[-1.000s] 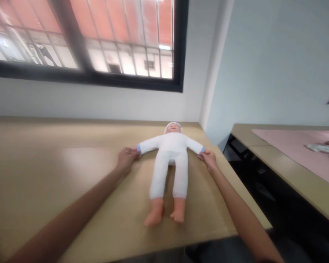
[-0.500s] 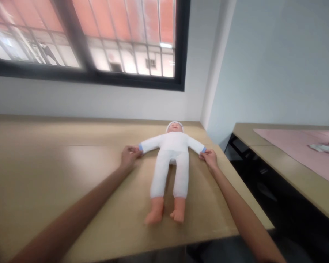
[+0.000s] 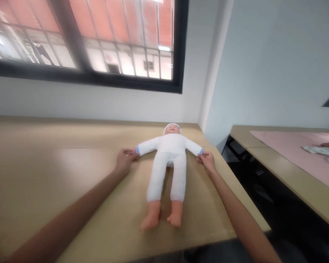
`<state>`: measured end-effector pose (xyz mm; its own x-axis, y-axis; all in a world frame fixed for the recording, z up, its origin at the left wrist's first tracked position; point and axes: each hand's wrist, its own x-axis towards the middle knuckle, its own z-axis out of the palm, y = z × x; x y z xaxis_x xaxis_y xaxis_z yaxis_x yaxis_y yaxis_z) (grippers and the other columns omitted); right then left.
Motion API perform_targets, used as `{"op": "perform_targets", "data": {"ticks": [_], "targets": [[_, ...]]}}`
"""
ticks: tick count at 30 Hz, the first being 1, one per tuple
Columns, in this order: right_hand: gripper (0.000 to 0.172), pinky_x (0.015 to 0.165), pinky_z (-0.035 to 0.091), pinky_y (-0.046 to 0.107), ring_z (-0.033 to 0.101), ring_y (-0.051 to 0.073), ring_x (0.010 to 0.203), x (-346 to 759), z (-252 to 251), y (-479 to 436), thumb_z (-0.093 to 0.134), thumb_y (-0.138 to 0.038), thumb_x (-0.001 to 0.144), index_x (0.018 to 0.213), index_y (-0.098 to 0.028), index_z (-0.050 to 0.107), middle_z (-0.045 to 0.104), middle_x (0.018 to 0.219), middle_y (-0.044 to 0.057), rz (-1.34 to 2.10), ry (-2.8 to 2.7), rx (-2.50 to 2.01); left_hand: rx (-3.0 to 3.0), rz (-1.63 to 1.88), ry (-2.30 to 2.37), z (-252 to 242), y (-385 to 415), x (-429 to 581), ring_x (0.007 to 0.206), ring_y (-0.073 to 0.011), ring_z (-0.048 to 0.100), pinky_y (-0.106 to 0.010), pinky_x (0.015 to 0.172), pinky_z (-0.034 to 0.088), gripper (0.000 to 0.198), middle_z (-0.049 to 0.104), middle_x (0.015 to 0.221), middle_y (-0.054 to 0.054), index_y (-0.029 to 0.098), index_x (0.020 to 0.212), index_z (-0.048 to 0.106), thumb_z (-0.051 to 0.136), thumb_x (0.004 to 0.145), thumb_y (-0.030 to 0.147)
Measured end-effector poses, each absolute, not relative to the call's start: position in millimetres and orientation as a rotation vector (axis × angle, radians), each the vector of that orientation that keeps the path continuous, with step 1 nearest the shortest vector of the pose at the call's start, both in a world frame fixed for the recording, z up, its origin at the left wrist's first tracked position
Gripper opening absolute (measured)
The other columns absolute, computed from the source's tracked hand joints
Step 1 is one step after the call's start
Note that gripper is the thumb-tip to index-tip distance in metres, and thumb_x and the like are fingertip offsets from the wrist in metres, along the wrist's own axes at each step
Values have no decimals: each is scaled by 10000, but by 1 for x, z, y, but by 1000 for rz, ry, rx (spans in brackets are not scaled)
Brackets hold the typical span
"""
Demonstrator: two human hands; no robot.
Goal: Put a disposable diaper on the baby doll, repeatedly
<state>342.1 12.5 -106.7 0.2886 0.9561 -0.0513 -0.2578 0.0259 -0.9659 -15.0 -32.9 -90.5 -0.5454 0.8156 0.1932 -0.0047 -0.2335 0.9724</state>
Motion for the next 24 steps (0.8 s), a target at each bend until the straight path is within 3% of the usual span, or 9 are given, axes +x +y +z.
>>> {"op": "perform_targets", "data": {"ticks": [9, 18, 21, 24], "targets": [[411, 449, 558, 155, 637, 111, 452, 343, -107, 13, 770, -21, 611, 737, -196, 420, 632, 548, -52, 1121, -802, -1145, 1105, 1842, 1478, -93, -34, -6, 530, -113, 545, -230, 475, 436, 253, 533, 666, 30, 184, 775, 490, 656, 621, 296], [371, 476, 546, 169, 632, 108, 471, 342, -104, 9, 733, -17, 646, 760, -193, 427, 627, 594, -41, 1136, -784, -1177, 1072, 1836, 1503, -94, -37, -6, 509, -93, 505, -206, 469, 407, 188, 532, 665, 32, 183, 785, 492, 597, 645, 251], [354, 481, 528, 195, 613, 109, 487, 343, -96, 10, 747, -64, 645, 774, -185, 441, 619, 639, -26, 1134, -857, -1257, 1060, 1829, 1515, -94, -38, -6, 510, -97, 512, -208, 471, 412, 193, 538, 668, 34, 187, 803, 491, 591, 653, 256], [340, 536, 525, 240, 590, 121, 564, 342, -75, -9, 765, -167, 651, 812, -177, 466, 596, 702, -8, 902, -998, -1371, 1056, 1826, 1535, -94, -38, -6, 509, -101, 517, -207, 464, 409, 183, 539, 658, 36, 189, 801, 488, 579, 657, 256]]}}
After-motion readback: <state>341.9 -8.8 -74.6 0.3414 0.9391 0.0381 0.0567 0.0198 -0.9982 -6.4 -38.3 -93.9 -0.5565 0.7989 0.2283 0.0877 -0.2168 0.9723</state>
